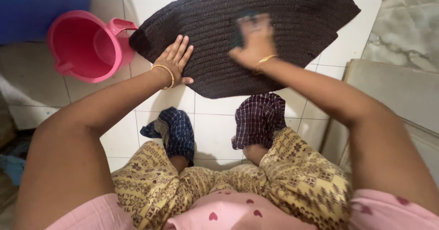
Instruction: The person washes a rug by hand on a tiled floor, scrubbing it with a brush and soapy water before rinsing it with water from a bucket and wringing it out.
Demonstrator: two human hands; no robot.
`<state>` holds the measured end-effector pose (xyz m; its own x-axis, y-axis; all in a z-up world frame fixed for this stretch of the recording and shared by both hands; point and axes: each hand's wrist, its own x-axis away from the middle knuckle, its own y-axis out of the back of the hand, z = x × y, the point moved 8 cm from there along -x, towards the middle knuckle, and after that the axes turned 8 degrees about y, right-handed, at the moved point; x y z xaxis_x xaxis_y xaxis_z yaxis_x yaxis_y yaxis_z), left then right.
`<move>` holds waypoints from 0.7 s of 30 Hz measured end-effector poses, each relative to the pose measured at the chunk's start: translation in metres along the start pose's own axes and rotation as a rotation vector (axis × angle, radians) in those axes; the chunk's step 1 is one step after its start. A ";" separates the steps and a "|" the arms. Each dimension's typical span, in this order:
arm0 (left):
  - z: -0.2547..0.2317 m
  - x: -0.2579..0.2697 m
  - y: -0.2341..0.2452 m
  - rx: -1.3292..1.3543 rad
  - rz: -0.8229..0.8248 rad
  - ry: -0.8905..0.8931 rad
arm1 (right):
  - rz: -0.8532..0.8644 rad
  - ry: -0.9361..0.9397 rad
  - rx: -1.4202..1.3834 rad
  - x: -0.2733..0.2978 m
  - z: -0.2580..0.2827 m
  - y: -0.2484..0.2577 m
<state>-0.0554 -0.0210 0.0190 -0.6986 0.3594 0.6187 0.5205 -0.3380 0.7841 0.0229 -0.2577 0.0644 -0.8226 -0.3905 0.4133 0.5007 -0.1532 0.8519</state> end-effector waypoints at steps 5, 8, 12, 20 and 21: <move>0.001 0.007 -0.005 -0.138 0.121 -0.005 | 0.119 0.405 -0.049 0.004 0.139 -0.038; 0.004 0.002 0.000 0.011 0.026 -0.017 | 0.234 0.353 0.059 0.001 0.080 -0.029; 0.000 0.002 -0.003 0.093 -0.051 -0.037 | -0.053 0.036 0.043 0.003 -0.070 0.009; 0.003 0.000 0.000 0.080 -0.049 -0.050 | -0.411 -0.531 -0.072 0.053 -0.269 0.038; 0.003 -0.002 0.000 0.074 -0.042 -0.048 | -0.337 -0.541 -0.042 0.039 -0.249 0.031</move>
<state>-0.0525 -0.0188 0.0182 -0.6970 0.4138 0.5856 0.5276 -0.2571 0.8096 0.0734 -0.5041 0.0267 -0.9508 0.1976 0.2386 0.1923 -0.2273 0.9546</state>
